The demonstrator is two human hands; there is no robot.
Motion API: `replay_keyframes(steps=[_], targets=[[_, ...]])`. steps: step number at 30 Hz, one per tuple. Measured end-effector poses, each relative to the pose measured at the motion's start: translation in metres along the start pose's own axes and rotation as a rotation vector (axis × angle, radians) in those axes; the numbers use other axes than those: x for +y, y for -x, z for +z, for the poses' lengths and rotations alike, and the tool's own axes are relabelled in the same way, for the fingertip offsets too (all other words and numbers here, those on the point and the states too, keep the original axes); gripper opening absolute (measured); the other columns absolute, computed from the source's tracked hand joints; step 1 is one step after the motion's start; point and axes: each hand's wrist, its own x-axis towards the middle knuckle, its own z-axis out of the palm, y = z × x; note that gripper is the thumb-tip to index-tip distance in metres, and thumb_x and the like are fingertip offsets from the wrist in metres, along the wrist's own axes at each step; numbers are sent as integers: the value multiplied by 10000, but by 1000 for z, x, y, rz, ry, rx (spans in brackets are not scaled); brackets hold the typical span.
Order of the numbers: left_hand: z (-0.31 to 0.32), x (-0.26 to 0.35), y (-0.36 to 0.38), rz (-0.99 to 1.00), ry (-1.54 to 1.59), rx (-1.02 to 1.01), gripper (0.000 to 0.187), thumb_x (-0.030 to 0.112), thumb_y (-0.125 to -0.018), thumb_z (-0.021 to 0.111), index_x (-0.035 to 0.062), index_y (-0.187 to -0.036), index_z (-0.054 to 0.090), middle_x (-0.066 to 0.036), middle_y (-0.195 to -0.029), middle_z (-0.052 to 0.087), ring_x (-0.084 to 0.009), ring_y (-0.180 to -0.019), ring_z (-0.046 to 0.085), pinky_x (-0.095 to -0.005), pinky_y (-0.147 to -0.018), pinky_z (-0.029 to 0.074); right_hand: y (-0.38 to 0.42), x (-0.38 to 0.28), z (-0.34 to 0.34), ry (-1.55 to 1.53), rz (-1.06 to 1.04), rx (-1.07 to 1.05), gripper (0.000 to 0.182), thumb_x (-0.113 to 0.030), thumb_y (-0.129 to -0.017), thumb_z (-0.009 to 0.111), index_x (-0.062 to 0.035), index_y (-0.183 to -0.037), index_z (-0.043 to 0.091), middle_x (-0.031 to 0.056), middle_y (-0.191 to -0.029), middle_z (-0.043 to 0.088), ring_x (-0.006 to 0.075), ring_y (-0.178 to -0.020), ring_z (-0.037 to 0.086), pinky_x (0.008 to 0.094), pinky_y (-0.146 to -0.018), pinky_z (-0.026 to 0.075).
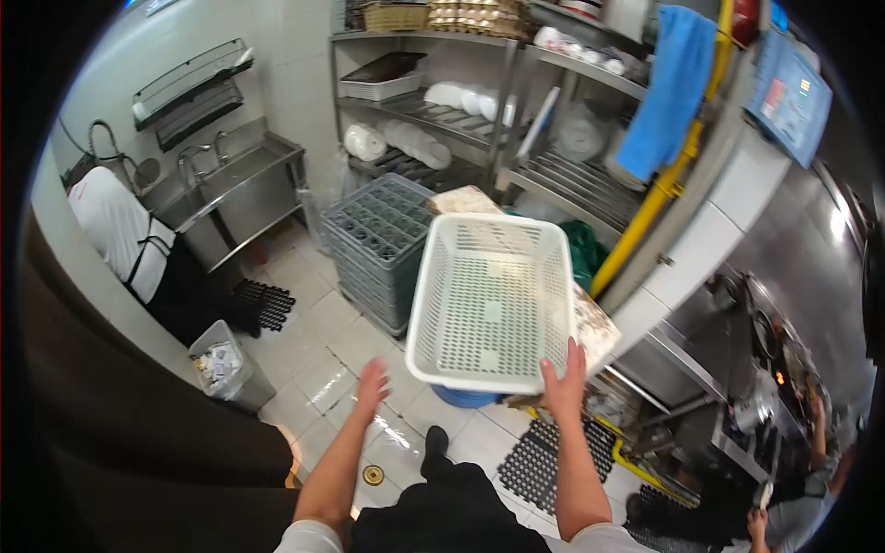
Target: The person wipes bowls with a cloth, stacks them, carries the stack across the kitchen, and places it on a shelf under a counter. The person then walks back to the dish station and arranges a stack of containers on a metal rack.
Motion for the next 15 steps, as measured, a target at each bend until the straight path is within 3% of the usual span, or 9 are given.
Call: replay_keyframes(steps=[1,3,5,6,9,14,15], targets=[[16,17,-15,211,-13,-88,549,418,-921,478,97,-1355,382,-100,-1307,481,-248,-1089,527,-394,-897,429,-12,7,15,-18,41,-63,572,-203,-802,637,-18,-1306,438,279,-1324,394,405,-1216,400,414,-1038,309],[62,41,-43,257,96,-334,465,314,-902,532,31,-1267,476,-110,-1184,574,-217,-1015,568,-333,-907,434,-42,17,38,-39,78,-107,443,-188,-809,626,-34,-1215,539,273,-1247,459,402,-1170,437,411,-1015,333],[98,79,-15,205,-44,-262,382,168,-856,577,-13,-1191,535,-93,-1078,625,-193,-977,579,-295,-902,440,-62,16,45,-83,87,-35,334,-135,-809,608,-39,-1128,601,243,-1161,516,384,-1120,468,394,-991,349],[97,69,-22,207,-40,-278,399,79,-819,588,-18,-1201,526,-100,-1080,624,-199,-977,581,-315,-899,445,-68,17,45,-102,96,-36,334,-135,-809,608,-39,-1128,601,243,-1161,516,384,-1120,468,394,-991,349],[79,70,-15,102,-213,-356,451,90,-811,589,-52,-1228,492,-138,-1188,575,-230,-1095,534,-326,-951,414,-87,14,63,-162,67,-35,234,-75,-811,583,-14,-1030,639,223,-1127,533,367,-1055,520,382,-940,398],[81,86,-17,14,-194,-269,451,63,-784,541,-66,-1214,498,-153,-1170,586,-252,-1079,545,-332,-944,411,-140,9,105,-418,100,-148,179,-47,-826,563,14,-972,646,185,-1074,549,308,-965,545,343,-883,426],[84,93,-22,33,-215,-253,449,64,-774,530,-68,-1203,507,-160,-1164,590,-258,-1076,548,-331,-943,409,-153,-3,108,-438,111,-161,173,-73,-849,554,42,-943,642,140,-1001,595,242,-931,549,320,-846,425]])
